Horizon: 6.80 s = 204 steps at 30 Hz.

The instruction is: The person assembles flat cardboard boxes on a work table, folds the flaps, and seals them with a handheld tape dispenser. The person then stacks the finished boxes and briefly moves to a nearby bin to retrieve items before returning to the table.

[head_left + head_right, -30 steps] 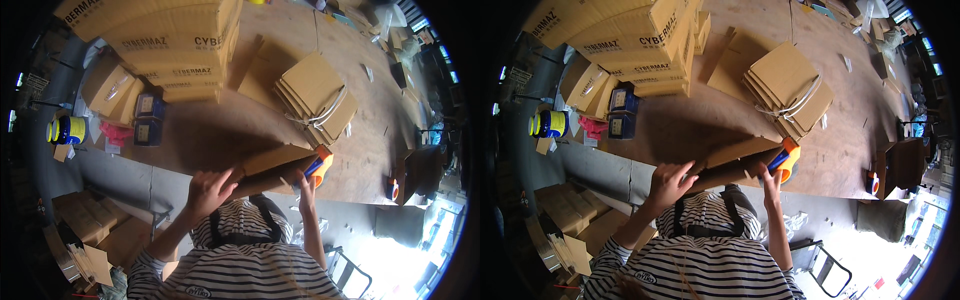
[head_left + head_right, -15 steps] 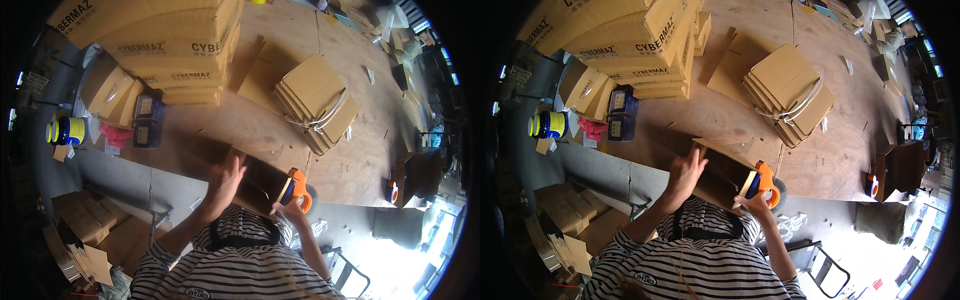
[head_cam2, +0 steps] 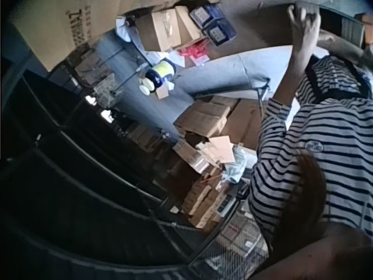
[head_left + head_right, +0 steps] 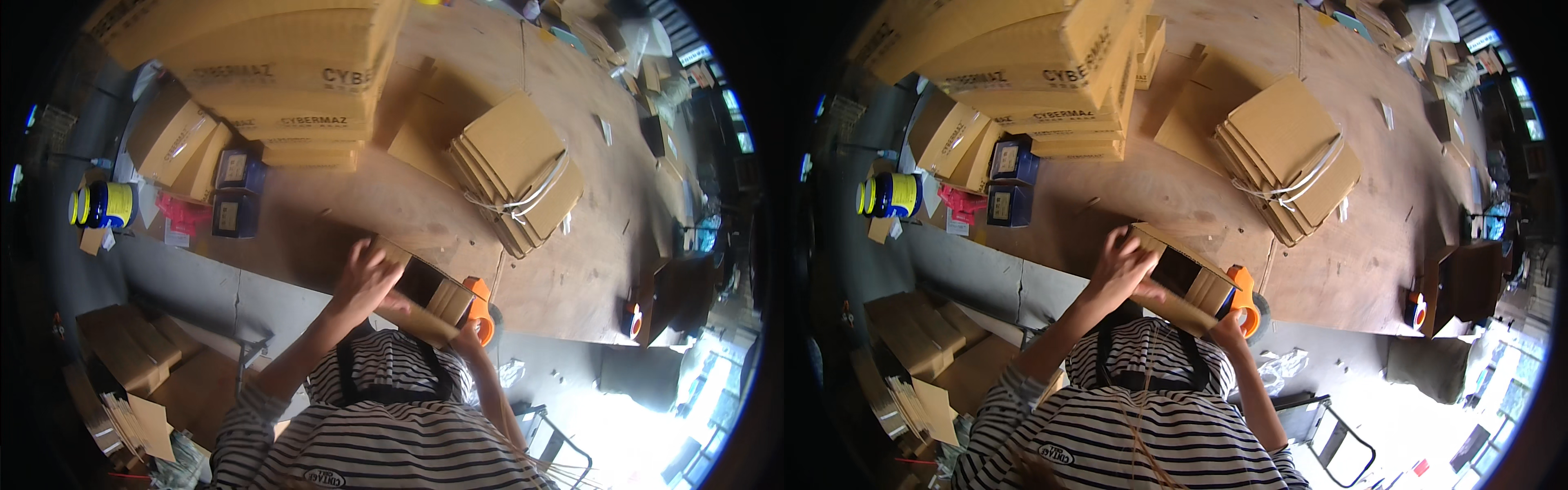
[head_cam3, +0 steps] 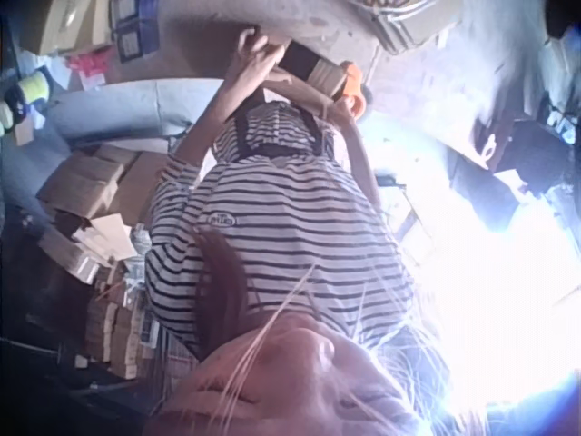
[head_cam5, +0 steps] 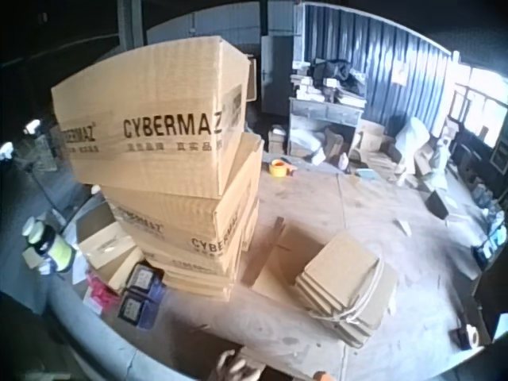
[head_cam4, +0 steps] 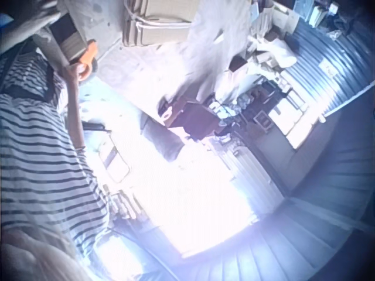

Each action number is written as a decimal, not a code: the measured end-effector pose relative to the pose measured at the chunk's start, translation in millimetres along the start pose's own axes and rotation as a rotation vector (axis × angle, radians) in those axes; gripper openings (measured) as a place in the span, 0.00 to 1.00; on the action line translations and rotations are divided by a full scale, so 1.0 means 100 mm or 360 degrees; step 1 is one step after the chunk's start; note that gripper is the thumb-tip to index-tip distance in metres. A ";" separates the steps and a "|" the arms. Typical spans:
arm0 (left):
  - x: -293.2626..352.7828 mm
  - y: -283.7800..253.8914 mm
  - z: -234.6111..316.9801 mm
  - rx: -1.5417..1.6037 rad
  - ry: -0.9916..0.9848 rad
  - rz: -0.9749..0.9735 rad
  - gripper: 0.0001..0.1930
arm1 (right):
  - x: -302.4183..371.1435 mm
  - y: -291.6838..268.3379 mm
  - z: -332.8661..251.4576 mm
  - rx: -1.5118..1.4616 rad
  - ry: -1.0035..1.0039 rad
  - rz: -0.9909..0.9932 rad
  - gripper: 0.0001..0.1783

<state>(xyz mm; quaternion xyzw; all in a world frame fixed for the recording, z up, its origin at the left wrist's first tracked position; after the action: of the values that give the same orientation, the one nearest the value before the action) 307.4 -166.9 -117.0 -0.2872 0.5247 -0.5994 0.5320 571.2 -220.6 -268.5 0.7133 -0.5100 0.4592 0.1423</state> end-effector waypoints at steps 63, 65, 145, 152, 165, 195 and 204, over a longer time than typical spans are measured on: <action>0.69 1.32 -1.51 0.1109 -0.1578 0.0031 0.16 | 0.79 0.19 -1.81 -0.0003 0.0144 -0.0844 0.26; 0.72 1.41 -1.35 0.1117 -0.1615 0.0080 0.16 | 0.77 0.21 -1.85 -0.0008 0.0123 -0.0874 0.26; 0.92 0.52 -0.40 -0.0350 -0.0516 0.0213 0.49 | 1.20 -0.78 2.10 0.0434 -0.0078 0.1965 0.08; 1.26 0.38 0.69 -0.0073 -0.0335 0.0235 0.38 | 1.63 -0.86 3.28 -0.0307 0.0270 0.1649 0.10; -0.60 2.22 4.80 0.0420 0.0845 -0.0234 0.19 | 2.48 -3.50 4.33 -0.1047 0.0041 0.2045 0.04; -4.04 5.83 13.95 0.0925 0.1727 -0.0387 0.12 | 3.52 -8.08 9.10 -0.1446 0.1532 0.2587 0.13; -5.94 6.54 14.96 0.0704 0.1107 -0.0209 0.10 | 3.35 -13.09 9.59 -0.1016 0.0457 0.2647 0.06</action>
<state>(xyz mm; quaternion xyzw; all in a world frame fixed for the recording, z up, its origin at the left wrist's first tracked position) 2037.3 -16.3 -175.2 0.0206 0.5123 -0.7916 0.3325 2203.2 -489.3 -168.7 -0.0235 -0.9417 0.3352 0.0179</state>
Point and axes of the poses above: each hand's wrist, its own x-axis away from the middle knuckle, its own y-axis out of the palm, z = x × y, the point moved 9 cm from there along -x, towards the middle knuckle, and after that the axes turned 5 degrees about -x, right-handed, at the moved point
